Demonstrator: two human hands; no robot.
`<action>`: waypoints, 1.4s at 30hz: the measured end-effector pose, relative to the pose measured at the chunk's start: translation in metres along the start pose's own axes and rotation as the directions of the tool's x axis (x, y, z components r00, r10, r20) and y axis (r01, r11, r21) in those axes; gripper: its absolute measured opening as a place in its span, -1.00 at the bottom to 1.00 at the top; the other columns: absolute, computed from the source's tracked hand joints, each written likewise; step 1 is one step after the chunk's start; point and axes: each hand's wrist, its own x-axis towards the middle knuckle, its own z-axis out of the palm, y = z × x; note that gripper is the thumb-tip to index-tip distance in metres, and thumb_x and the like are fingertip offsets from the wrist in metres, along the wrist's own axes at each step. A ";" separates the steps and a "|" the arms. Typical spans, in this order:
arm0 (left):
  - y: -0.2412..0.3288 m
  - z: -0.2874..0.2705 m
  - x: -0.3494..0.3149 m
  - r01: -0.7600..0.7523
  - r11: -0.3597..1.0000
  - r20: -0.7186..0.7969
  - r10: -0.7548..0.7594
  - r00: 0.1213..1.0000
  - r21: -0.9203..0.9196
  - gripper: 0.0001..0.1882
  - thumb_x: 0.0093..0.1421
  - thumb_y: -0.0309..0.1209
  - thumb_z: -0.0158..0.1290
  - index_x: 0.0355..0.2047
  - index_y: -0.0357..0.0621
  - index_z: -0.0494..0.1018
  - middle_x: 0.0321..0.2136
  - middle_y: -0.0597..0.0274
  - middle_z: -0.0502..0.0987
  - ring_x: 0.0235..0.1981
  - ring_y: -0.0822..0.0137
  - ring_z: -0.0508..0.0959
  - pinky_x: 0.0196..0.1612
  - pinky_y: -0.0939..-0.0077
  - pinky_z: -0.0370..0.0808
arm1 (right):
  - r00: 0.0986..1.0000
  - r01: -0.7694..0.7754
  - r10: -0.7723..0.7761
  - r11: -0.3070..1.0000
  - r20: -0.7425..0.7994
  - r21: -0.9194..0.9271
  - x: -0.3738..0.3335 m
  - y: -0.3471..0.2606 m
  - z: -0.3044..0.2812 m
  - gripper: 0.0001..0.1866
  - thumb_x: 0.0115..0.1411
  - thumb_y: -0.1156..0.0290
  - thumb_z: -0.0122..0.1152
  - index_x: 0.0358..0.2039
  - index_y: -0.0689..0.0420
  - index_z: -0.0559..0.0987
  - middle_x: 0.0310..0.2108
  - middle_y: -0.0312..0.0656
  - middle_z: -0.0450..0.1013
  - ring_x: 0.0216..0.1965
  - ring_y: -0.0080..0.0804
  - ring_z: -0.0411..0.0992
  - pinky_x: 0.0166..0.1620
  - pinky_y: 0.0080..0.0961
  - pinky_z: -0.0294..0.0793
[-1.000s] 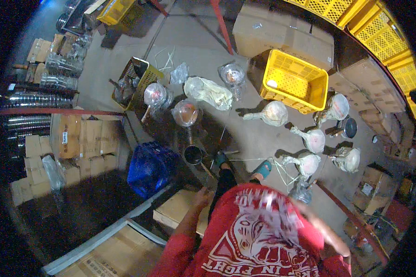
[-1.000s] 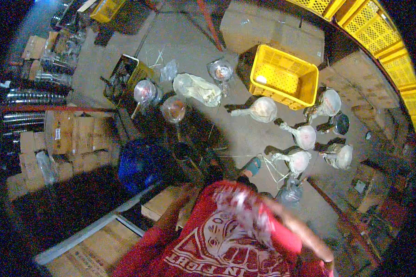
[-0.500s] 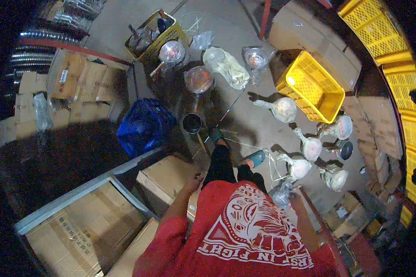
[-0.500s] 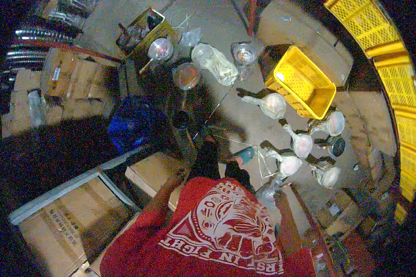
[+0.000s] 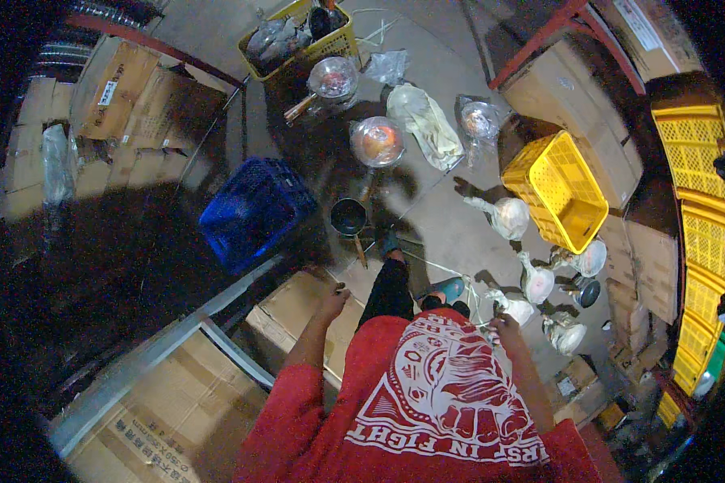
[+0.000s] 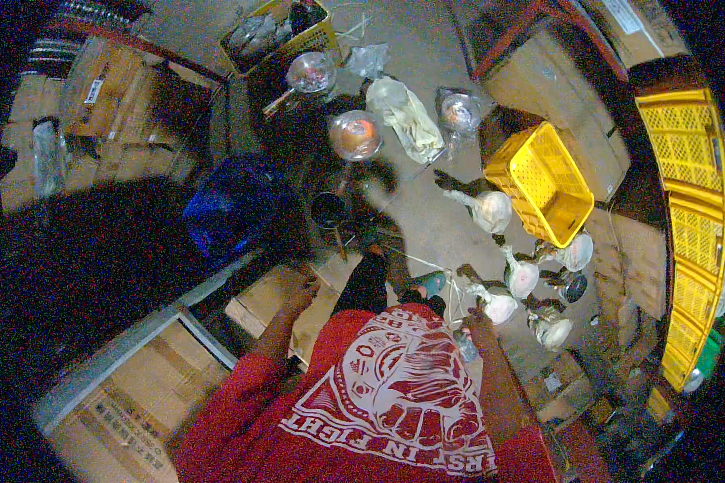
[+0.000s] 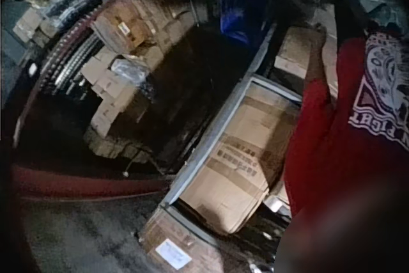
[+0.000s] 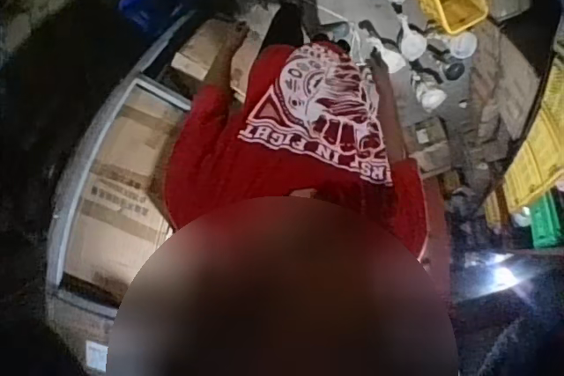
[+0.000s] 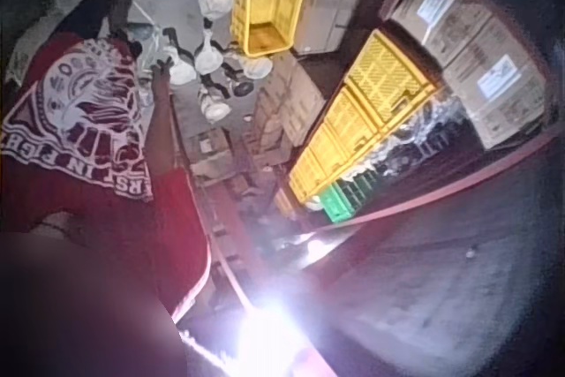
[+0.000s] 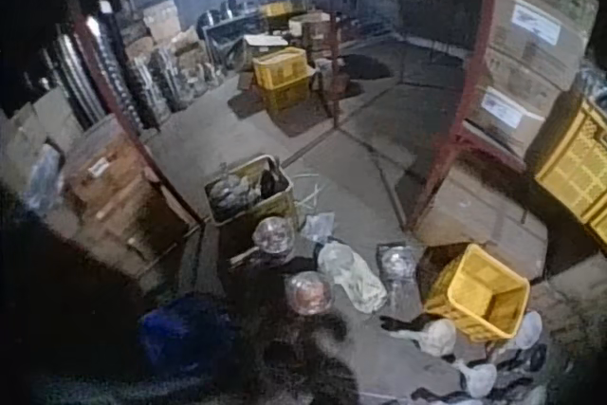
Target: The person sorts kitchenware in a warehouse, picking up pans and pots from the floor and placing them into yellow and blue plastic baskets. They handle items one at a time, moving between baskets and occasionally adjusting their position.
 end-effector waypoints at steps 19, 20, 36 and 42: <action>0.049 -0.036 -0.010 0.217 0.929 0.043 -0.214 0.976 -0.300 -0.50 0.25 -0.28 0.17 0.15 -0.21 0.39 -0.31 0.17 0.57 -0.45 0.44 0.53 -0.49 0.53 0.44 | 0.986 0.161 -0.140 0.924 0.087 -0.348 0.068 -0.099 0.014 -0.56 0.29 0.36 0.14 0.16 0.23 0.45 -0.10 -0.08 0.57 -0.33 -0.42 0.55 -0.30 -0.45 0.53; 0.057 -0.035 -0.009 0.165 0.943 0.022 -0.166 0.986 -0.290 -0.49 0.25 -0.28 0.17 0.15 -0.21 0.39 -0.31 0.18 0.57 -0.45 0.44 0.53 -0.49 0.55 0.44 | 0.978 0.202 -0.182 0.942 0.097 -0.268 0.072 -0.096 0.011 -0.53 0.27 0.33 0.17 0.16 0.23 0.46 -0.13 -0.08 0.58 -0.35 -0.42 0.54 -0.35 -0.44 0.53; 0.235 0.076 -0.007 0.117 0.960 -0.085 -0.142 0.986 -0.255 -0.49 0.27 -0.28 0.16 0.16 -0.25 0.40 -0.26 0.10 0.60 -0.32 0.38 0.55 -0.31 0.50 0.47 | 0.959 -0.062 0.005 0.979 0.282 0.193 0.252 -0.195 -0.132 -0.68 0.36 0.30 0.12 0.08 0.06 0.38 -0.31 -0.14 0.51 -0.57 -0.43 0.44 -0.58 -0.49 0.41; 0.272 0.085 -0.015 0.005 0.986 -0.152 -0.031 0.988 -0.165 -0.49 0.28 -0.24 0.14 0.16 -0.25 0.40 -0.27 0.08 0.60 -0.35 0.35 0.52 -0.27 0.45 0.46 | 0.951 -0.210 0.193 0.976 0.243 0.049 0.279 -0.204 -0.161 -0.84 0.36 0.25 0.13 -0.16 -0.03 0.37 -0.49 -0.30 0.35 -0.62 -0.48 0.32 -0.62 -0.52 0.31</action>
